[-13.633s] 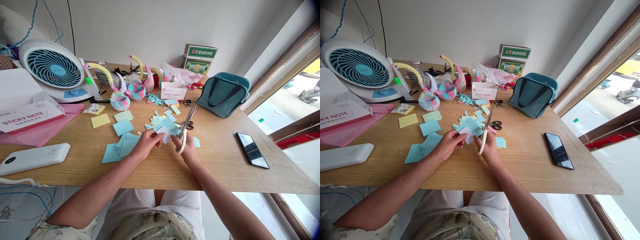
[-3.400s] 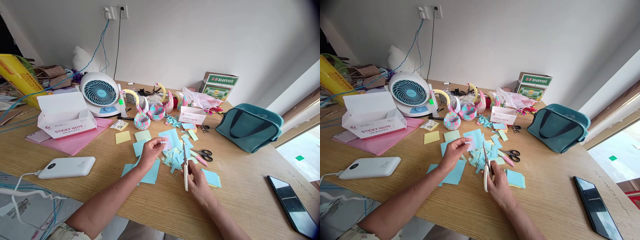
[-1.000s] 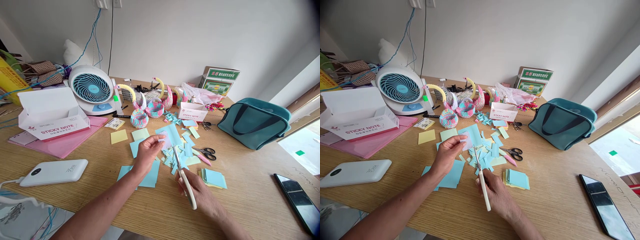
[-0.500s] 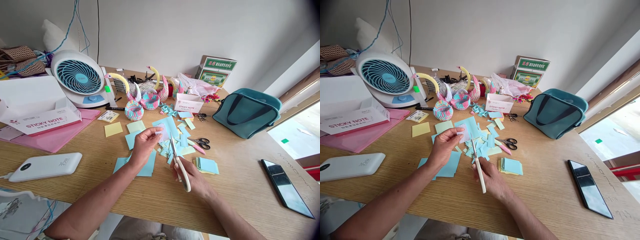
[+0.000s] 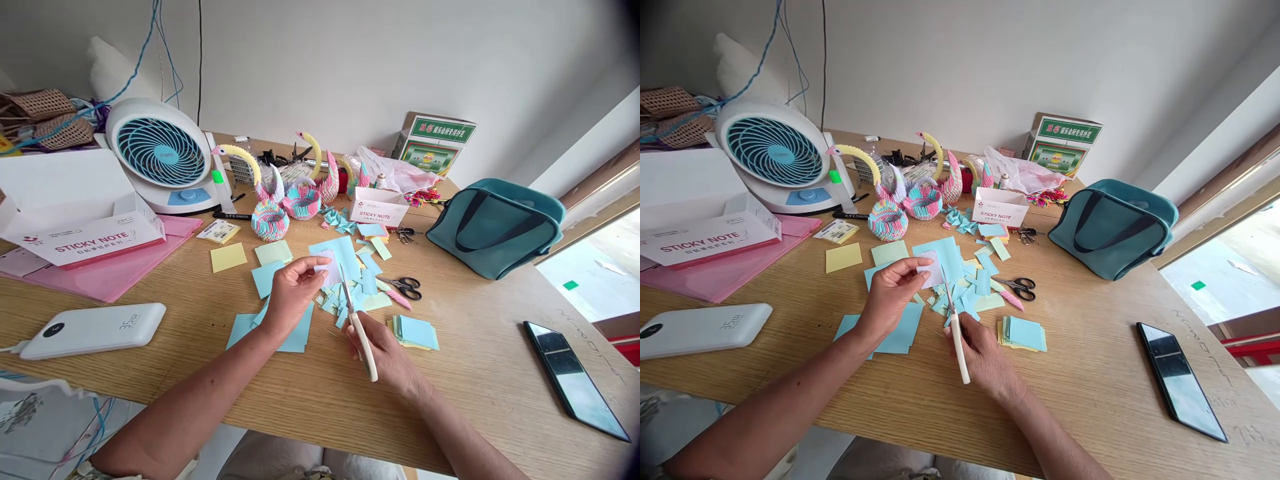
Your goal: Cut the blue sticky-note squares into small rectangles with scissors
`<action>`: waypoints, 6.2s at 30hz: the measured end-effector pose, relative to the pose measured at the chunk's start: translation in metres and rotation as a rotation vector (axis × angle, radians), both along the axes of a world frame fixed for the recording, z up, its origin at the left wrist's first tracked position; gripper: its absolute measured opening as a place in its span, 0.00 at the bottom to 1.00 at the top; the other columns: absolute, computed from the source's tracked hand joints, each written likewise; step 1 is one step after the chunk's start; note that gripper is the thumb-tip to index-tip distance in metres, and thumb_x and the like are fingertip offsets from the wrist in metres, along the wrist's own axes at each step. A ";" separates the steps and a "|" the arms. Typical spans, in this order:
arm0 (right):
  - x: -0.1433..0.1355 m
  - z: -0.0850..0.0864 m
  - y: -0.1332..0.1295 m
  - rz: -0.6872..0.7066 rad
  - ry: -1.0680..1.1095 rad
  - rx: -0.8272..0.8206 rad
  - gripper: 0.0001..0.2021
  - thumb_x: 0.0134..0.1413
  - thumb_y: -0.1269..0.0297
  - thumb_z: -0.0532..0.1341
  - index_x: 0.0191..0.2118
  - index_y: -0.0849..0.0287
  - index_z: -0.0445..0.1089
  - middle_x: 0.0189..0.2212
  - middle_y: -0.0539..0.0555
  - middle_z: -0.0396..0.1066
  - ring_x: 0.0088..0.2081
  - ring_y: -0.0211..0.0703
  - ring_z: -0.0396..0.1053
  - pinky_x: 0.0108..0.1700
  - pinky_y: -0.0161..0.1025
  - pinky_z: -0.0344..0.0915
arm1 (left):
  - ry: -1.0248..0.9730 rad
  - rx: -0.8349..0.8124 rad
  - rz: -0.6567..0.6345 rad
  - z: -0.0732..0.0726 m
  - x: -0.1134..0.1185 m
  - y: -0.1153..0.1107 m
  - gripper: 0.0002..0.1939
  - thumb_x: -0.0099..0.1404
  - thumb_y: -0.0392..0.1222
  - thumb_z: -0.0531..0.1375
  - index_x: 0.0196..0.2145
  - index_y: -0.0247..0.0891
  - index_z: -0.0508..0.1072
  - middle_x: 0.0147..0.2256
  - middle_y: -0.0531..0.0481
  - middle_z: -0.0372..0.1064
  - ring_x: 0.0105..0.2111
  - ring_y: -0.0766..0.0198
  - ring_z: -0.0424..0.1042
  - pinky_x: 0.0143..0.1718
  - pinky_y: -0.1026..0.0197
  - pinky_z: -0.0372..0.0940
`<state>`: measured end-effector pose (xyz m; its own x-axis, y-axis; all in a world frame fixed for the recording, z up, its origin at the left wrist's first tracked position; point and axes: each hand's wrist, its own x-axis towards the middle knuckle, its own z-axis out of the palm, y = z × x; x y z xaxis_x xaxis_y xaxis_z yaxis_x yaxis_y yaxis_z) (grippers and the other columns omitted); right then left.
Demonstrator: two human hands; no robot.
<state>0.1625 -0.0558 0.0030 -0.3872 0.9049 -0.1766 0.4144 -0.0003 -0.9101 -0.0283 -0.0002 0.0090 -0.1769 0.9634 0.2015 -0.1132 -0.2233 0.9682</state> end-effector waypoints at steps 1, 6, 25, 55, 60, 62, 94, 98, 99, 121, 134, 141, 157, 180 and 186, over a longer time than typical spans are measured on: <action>0.000 0.000 0.000 0.002 0.013 -0.006 0.23 0.66 0.40 0.52 0.33 0.57 0.63 0.26 0.47 0.62 0.29 0.38 0.60 0.33 0.37 0.57 | -0.009 0.002 0.004 0.001 0.000 0.000 0.12 0.57 0.41 0.68 0.40 0.37 0.82 0.38 0.47 0.79 0.34 0.65 0.71 0.35 0.65 0.65; 0.004 -0.004 -0.003 -0.024 0.108 -0.033 0.24 0.65 0.39 0.52 0.33 0.57 0.62 0.25 0.48 0.64 0.29 0.40 0.61 0.33 0.38 0.57 | -0.112 0.004 0.036 0.006 -0.004 0.004 0.13 0.55 0.42 0.69 0.39 0.36 0.82 0.42 0.44 0.80 0.39 0.62 0.74 0.42 0.62 0.67; -0.018 -0.020 0.006 -0.545 0.673 -0.016 0.19 0.48 0.54 0.72 0.36 0.56 0.63 0.31 0.50 0.69 0.33 0.41 0.66 0.36 0.38 0.61 | 0.179 0.061 -0.041 -0.011 0.029 -0.026 0.09 0.61 0.38 0.64 0.39 0.38 0.82 0.36 0.47 0.80 0.31 0.64 0.72 0.36 0.63 0.68; -0.010 -0.021 0.010 -0.544 0.619 0.076 0.18 0.49 0.55 0.70 0.36 0.56 0.62 0.27 0.47 0.65 0.30 0.38 0.61 0.34 0.37 0.59 | 0.045 -0.008 -0.146 -0.020 0.032 -0.026 0.09 0.59 0.40 0.66 0.39 0.38 0.82 0.38 0.47 0.79 0.34 0.65 0.72 0.38 0.64 0.68; -0.010 -0.019 0.011 -0.534 0.607 0.092 0.18 0.49 0.56 0.70 0.32 0.56 0.59 0.26 0.44 0.60 0.27 0.35 0.55 0.31 0.35 0.55 | 0.133 0.038 -0.178 -0.019 0.028 -0.024 0.09 0.61 0.41 0.65 0.40 0.38 0.81 0.36 0.49 0.78 0.33 0.66 0.71 0.35 0.65 0.67; -0.010 -0.019 0.010 -0.539 0.595 0.103 0.18 0.50 0.56 0.70 0.32 0.56 0.59 0.26 0.45 0.60 0.27 0.35 0.55 0.30 0.35 0.55 | 0.155 0.065 -0.197 -0.018 0.027 -0.023 0.10 0.62 0.40 0.64 0.40 0.37 0.81 0.39 0.47 0.79 0.35 0.64 0.73 0.37 0.64 0.68; -0.015 -0.011 0.004 -0.552 0.532 0.098 0.21 0.46 0.51 0.71 0.34 0.55 0.60 0.24 0.45 0.58 0.26 0.37 0.54 0.29 0.35 0.55 | 0.196 0.086 -0.165 -0.012 0.028 -0.027 0.15 0.63 0.39 0.63 0.48 0.36 0.80 0.36 0.48 0.74 0.29 0.69 0.65 0.31 0.67 0.64; -0.015 -0.011 0.004 -0.550 0.526 0.135 0.20 0.47 0.52 0.71 0.34 0.55 0.60 0.24 0.45 0.59 0.26 0.36 0.54 0.29 0.35 0.56 | 0.195 0.083 -0.160 -0.008 0.028 -0.029 0.15 0.63 0.39 0.63 0.47 0.37 0.81 0.36 0.49 0.75 0.28 0.70 0.64 0.30 0.67 0.64; -0.015 -0.012 0.004 -0.555 0.523 0.143 0.20 0.47 0.52 0.71 0.34 0.55 0.60 0.24 0.44 0.58 0.26 0.36 0.54 0.28 0.35 0.55 | 0.196 0.077 -0.163 -0.007 0.028 -0.030 0.15 0.63 0.39 0.63 0.47 0.37 0.80 0.36 0.49 0.76 0.27 0.71 0.63 0.30 0.67 0.64; 0.010 0.000 -0.001 -0.043 0.267 0.081 0.23 0.66 0.39 0.51 0.40 0.56 0.66 0.29 0.52 0.69 0.31 0.42 0.64 0.36 0.41 0.63 | 0.043 0.096 0.095 0.010 -0.006 0.000 0.19 0.59 0.40 0.67 0.49 0.40 0.81 0.27 0.54 0.68 0.26 0.70 0.61 0.31 0.67 0.63; 0.007 0.004 -0.007 0.058 0.154 0.024 0.25 0.63 0.36 0.51 0.34 0.56 0.65 0.24 0.50 0.68 0.27 0.42 0.63 0.34 0.39 0.60 | 0.014 0.131 0.129 0.013 -0.011 0.001 0.20 0.58 0.40 0.67 0.49 0.39 0.80 0.29 0.53 0.72 0.27 0.70 0.64 0.32 0.66 0.65; -0.002 0.009 -0.010 0.081 0.114 0.020 0.27 0.61 0.34 0.53 0.35 0.56 0.66 0.23 0.49 0.65 0.27 0.41 0.62 0.31 0.38 0.57 | 0.028 0.125 0.060 0.009 -0.004 -0.002 0.19 0.58 0.39 0.67 0.49 0.39 0.80 0.32 0.51 0.74 0.31 0.68 0.67 0.34 0.66 0.66; -0.004 0.006 -0.009 0.043 0.125 0.054 0.26 0.63 0.38 0.55 0.26 0.56 0.62 0.21 0.49 0.64 0.26 0.40 0.60 0.30 0.36 0.56 | 0.085 0.112 -0.020 0.005 0.003 -0.009 0.18 0.60 0.38 0.66 0.49 0.40 0.80 0.34 0.50 0.74 0.30 0.67 0.67 0.31 0.65 0.66; -0.003 0.005 -0.007 0.071 0.092 0.020 0.27 0.63 0.35 0.51 0.30 0.56 0.59 0.23 0.48 0.63 0.27 0.38 0.60 0.31 0.37 0.56 | 0.116 0.105 -0.020 0.004 0.003 -0.009 0.18 0.61 0.39 0.65 0.50 0.40 0.79 0.32 0.51 0.72 0.28 0.69 0.62 0.30 0.66 0.63; -0.003 0.006 -0.007 0.068 0.089 0.010 0.28 0.62 0.33 0.51 0.30 0.56 0.59 0.23 0.48 0.63 0.26 0.38 0.59 0.31 0.38 0.56 | 0.110 0.108 -0.024 0.002 0.002 -0.009 0.18 0.61 0.38 0.66 0.50 0.42 0.80 0.32 0.52 0.72 0.28 0.69 0.62 0.30 0.66 0.63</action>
<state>0.1593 -0.0629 0.0091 -0.4619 0.8774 -0.1298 0.3306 0.0346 -0.9431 -0.0263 -0.0094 0.0106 -0.1256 0.9386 0.3213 -0.0141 -0.3255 0.9454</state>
